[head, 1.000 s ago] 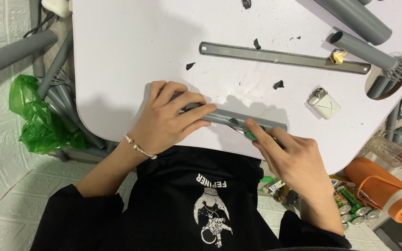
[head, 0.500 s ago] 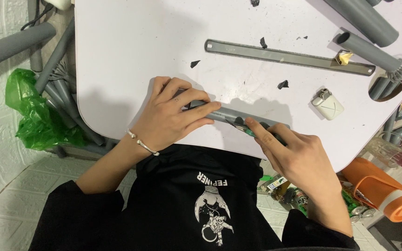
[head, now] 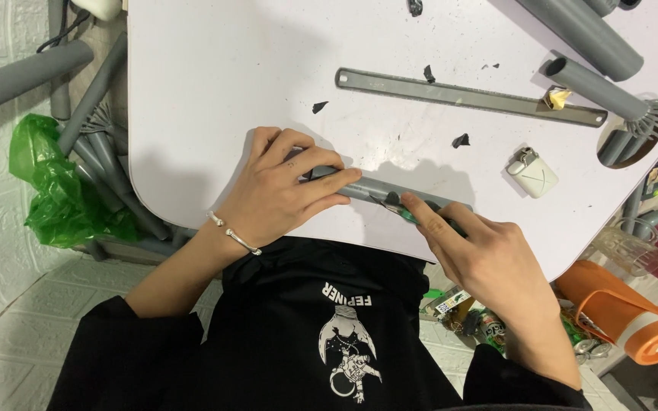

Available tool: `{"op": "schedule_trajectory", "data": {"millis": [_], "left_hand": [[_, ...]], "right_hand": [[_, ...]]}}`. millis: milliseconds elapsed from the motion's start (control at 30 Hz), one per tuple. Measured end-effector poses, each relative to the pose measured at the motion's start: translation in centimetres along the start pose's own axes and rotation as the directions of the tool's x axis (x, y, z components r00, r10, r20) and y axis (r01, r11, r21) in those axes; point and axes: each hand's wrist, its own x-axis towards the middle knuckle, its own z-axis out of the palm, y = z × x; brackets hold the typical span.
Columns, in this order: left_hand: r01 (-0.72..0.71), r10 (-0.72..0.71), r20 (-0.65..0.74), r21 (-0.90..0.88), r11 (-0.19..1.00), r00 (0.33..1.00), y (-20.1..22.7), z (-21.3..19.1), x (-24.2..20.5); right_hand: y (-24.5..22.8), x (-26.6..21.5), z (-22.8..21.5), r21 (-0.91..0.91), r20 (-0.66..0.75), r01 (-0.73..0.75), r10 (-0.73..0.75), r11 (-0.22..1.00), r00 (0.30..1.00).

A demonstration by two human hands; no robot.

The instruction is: Cutting and heat-joining PVC pipes using a utility knife and a lighter

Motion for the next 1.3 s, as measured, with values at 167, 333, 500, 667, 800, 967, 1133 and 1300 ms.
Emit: {"op": "schedule_trajectory", "data": {"millis": [167, 333, 500, 667, 800, 967, 1133, 1300], "left_hand": [[-0.008, 0.008, 0.009, 0.011, 1.0, 1.0, 0.0, -0.2, 0.0], [-0.022, 0.022, 0.019, 0.029, 0.999, 1.0, -0.2, -0.3, 0.0], [-0.032, 0.031, 0.018, 0.038, 0.999, 0.999, -0.2, -0.3, 0.0], [-0.034, 0.033, 0.012, 0.036, 0.999, 0.999, -0.2, -0.3, 0.0], [-0.039, 0.038, 0.025, 0.048, 0.998, 0.999, -0.1, -0.4, 0.0], [-0.023, 0.023, 0.015, -0.011, 1.0, 1.0, 0.0, -0.5, 0.1], [-0.02, 0.02, 0.006, -0.03, 0.999, 1.0, 0.2, -0.7, 0.2], [0.009, -0.009, -0.007, 0.014, 1.0, 1.0, 1.1, 0.0, -0.4]], "right_hand": [[-0.3, 0.3, -1.2, -0.073, 0.034, 0.015, -0.013, 0.997, 0.999], [-0.4, 0.5, -1.9, -0.144, 0.088, 0.053, -0.041, 0.988, 0.995], [-0.8, 0.6, -2.3, -0.188, 0.112, 0.054, -0.033, 0.981, 0.993], [-1.3, 0.6, -2.7, -0.27, 0.179, 0.075, -0.027, 0.96, 0.984], [-1.8, 0.3, -2.5, -0.331, 0.139, 0.101, -0.057, 0.938, 0.989], [-2.5, 0.3, -2.6, -0.386, 0.134, 0.102, -0.054, 0.917, 0.99], [-3.3, 0.5, -2.9, -0.46, 0.095, 0.094, -0.056, 0.883, 0.994], [-4.1, 0.1, -2.5, -0.493, -0.037, 0.025, -0.05, 0.87, 0.998]]}}
